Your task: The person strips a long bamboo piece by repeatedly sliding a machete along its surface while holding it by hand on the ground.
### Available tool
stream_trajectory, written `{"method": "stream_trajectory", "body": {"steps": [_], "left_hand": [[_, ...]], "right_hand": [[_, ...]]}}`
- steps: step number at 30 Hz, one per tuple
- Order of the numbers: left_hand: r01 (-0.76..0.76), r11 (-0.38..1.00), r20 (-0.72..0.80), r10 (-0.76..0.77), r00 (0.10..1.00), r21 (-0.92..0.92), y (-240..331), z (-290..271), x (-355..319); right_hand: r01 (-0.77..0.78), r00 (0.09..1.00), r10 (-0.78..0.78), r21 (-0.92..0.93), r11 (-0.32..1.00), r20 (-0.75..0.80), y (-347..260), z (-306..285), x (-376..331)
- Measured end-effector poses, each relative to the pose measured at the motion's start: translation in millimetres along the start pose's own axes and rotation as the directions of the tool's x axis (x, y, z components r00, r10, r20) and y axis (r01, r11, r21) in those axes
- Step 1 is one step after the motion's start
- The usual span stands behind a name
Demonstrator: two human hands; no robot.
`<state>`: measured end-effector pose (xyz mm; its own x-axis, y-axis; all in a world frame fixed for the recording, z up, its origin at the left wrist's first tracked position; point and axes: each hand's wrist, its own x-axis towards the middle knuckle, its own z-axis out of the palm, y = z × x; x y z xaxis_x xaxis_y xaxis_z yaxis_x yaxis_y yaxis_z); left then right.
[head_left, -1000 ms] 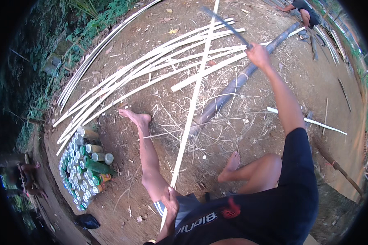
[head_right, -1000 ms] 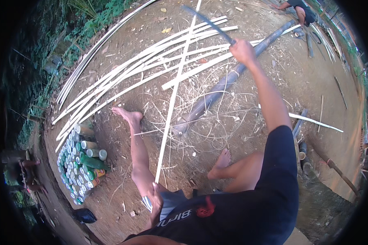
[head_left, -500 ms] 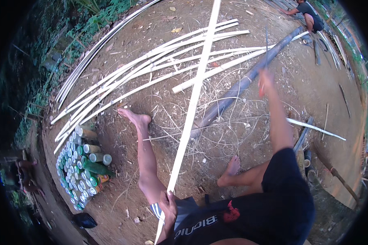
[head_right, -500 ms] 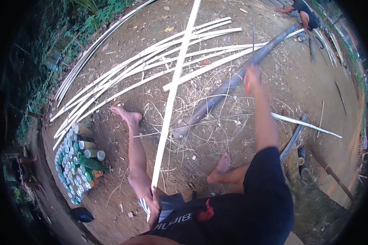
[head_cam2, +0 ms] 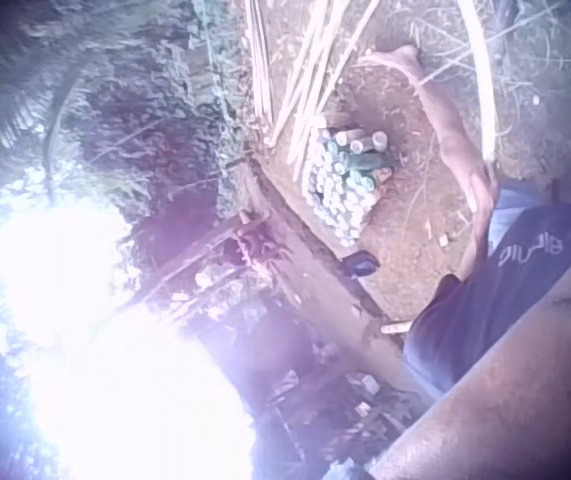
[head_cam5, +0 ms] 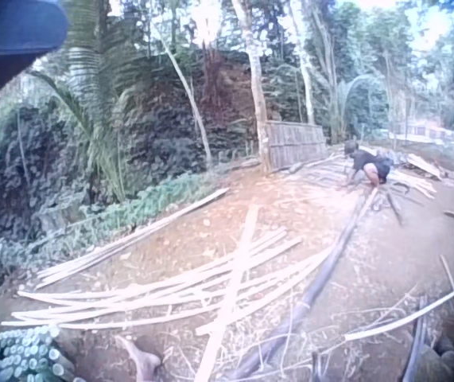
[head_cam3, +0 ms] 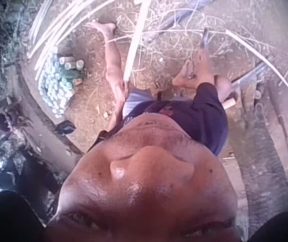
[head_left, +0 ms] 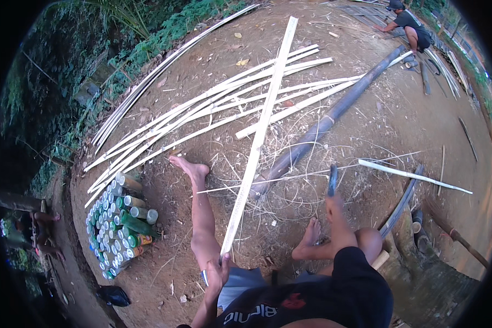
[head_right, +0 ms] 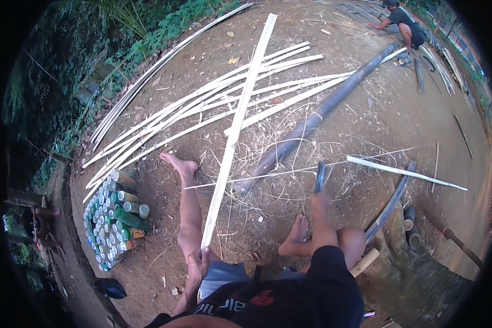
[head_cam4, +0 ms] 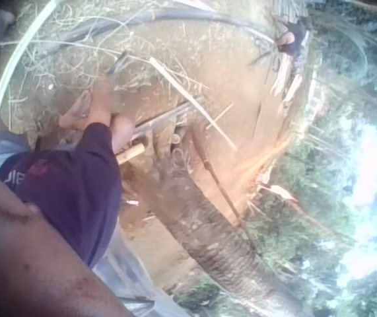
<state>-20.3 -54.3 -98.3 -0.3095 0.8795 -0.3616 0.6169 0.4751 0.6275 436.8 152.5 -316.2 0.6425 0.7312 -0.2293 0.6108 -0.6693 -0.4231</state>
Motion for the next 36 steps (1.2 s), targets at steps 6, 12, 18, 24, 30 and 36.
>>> {"method": "stream_trajectory", "body": {"steps": [6,12,18,24,30,36], "left_hand": [[-0.041,0.995,-0.147,0.054,0.988,0.089,26.5,-19.5,-31.9],[-0.103,0.991,-0.097,0.095,0.991,-0.085,91.6,-30.9,-58.6],[-0.196,0.979,-0.053,0.194,0.980,-0.052,107.3,-23.2,-74.7],[-0.247,0.961,0.067,0.240,0.968,0.125,115.3,-14.9,-69.2],[-0.449,0.799,0.241,0.381,0.893,0.400,133.1,-52.9,-31.6],[-0.615,0.495,0.442,0.430,0.787,0.613,194.3,-97.9,19.7]], "right_hand": [[0.797,0.548,-0.723,0.526,0.298,-0.421,-302.6,-182.4,-42.4],[0.965,-0.232,-0.952,-0.075,-0.251,0.198,-342.0,-301.5,-126.7],[0.951,-0.108,-0.922,-0.232,-0.205,0.373,-263.8,-278.9,-59.0],[0.991,0.100,-0.859,-0.128,0.041,0.502,-176.6,-259.9,-60.4],[0.957,0.176,-0.720,0.056,0.286,0.672,-100.8,-207.7,-48.2],[0.862,0.240,-0.718,0.196,0.467,0.653,-64.9,-179.4,-84.8]]}}
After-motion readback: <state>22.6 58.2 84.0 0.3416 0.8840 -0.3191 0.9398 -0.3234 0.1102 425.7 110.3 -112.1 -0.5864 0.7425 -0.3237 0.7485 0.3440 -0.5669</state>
